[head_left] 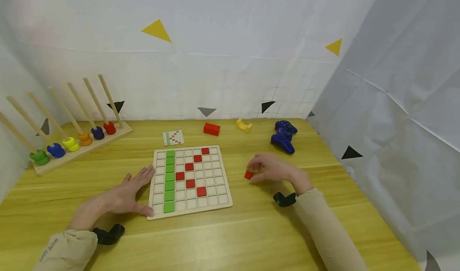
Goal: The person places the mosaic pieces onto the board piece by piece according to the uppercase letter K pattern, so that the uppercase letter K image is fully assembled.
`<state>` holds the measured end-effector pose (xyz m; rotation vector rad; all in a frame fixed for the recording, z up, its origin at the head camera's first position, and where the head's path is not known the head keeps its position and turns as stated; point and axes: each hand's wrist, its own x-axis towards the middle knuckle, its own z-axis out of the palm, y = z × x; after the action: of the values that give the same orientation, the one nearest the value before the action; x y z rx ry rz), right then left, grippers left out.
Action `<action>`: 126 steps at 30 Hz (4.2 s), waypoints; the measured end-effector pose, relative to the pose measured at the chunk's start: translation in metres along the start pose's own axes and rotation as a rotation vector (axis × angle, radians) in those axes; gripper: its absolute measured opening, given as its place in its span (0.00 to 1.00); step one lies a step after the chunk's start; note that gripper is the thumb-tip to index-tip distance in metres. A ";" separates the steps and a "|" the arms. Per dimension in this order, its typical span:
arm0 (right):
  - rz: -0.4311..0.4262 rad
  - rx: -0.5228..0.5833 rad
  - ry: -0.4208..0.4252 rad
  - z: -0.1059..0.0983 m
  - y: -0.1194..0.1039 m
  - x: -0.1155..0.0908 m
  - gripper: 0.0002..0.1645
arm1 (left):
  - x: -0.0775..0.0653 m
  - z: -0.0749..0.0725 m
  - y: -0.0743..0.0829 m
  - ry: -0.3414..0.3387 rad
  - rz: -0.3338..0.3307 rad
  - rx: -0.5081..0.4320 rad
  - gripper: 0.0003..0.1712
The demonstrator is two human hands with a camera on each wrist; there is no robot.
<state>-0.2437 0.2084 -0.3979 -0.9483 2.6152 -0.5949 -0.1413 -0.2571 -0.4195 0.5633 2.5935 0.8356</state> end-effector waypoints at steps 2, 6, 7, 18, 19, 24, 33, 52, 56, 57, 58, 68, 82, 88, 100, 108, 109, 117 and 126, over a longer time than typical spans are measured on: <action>-0.014 -0.013 -0.003 0.002 -0.001 0.002 0.25 | 0.000 0.000 0.000 0.003 0.003 0.000 0.73; -0.012 -0.018 -0.010 0.005 -0.002 0.005 0.25 | 0.000 -0.001 0.000 0.004 0.008 0.003 0.73; -0.008 -0.016 -0.010 0.006 -0.002 0.005 0.25 | 0.000 -0.001 0.000 0.005 0.009 0.004 0.73; -0.016 -0.009 -0.003 0.007 -0.002 0.005 0.23 | 0.000 0.000 -0.001 0.006 0.004 0.015 0.73; -0.013 -0.010 -0.001 0.007 -0.002 0.005 0.22 | 0.001 0.000 -0.001 0.005 0.002 0.014 0.73; -0.014 -0.019 0.004 0.010 -0.003 0.007 0.15 | 0.000 0.001 -0.001 0.002 -0.002 0.015 0.73; -0.071 -0.095 -0.027 0.012 -0.015 0.008 0.10 | -0.001 0.000 0.001 -0.001 0.001 0.008 0.72; -0.232 -0.007 -0.117 0.038 -0.085 0.028 0.13 | 0.000 0.001 -0.001 -0.005 -0.002 0.012 0.72; -0.267 0.005 -0.146 0.046 -0.092 0.033 0.13 | 0.001 0.002 0.000 -0.008 -0.002 0.009 0.72; -0.275 0.009 -0.153 0.047 -0.093 0.033 0.13 | 0.001 0.002 0.000 -0.008 -0.002 0.009 0.72; -0.282 0.013 -0.157 0.048 -0.094 0.033 0.12 | 0.001 0.002 0.000 -0.006 0.000 0.011 0.72; -0.297 0.036 -0.179 0.049 -0.089 0.031 0.12 | 0.002 0.002 -0.001 0.000 0.011 0.007 0.73; -0.322 0.023 -0.176 0.051 -0.089 0.031 0.11 | 0.002 0.002 -0.002 -0.005 0.004 0.006 0.72; -0.332 0.032 -0.175 0.053 -0.088 0.033 0.12 | 0.001 0.001 -0.002 -0.007 -0.001 -0.002 0.72; -0.324 0.021 -0.156 0.052 -0.088 0.031 0.10 | 0.004 0.000 -0.002 -0.001 0.010 0.008 0.72; -0.316 0.018 -0.165 0.051 -0.089 0.031 0.10 | 0.004 0.000 -0.002 -0.008 0.000 0.008 0.72; -0.318 0.024 -0.165 0.051 -0.089 0.032 0.11 | 0.004 0.000 -0.002 -0.007 -0.001 0.008 0.72; -0.365 0.033 -0.125 0.051 -0.090 0.034 0.13 | 0.003 -0.002 -0.002 0.001 0.008 0.009 0.72; -0.364 0.033 -0.122 0.051 -0.087 0.035 0.14 | 0.004 -0.003 -0.001 -0.003 0.007 0.003 0.71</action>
<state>-0.2021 0.1105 -0.4057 -1.4165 2.3337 -0.6391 -0.1458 -0.2572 -0.4188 0.5739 2.5921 0.8319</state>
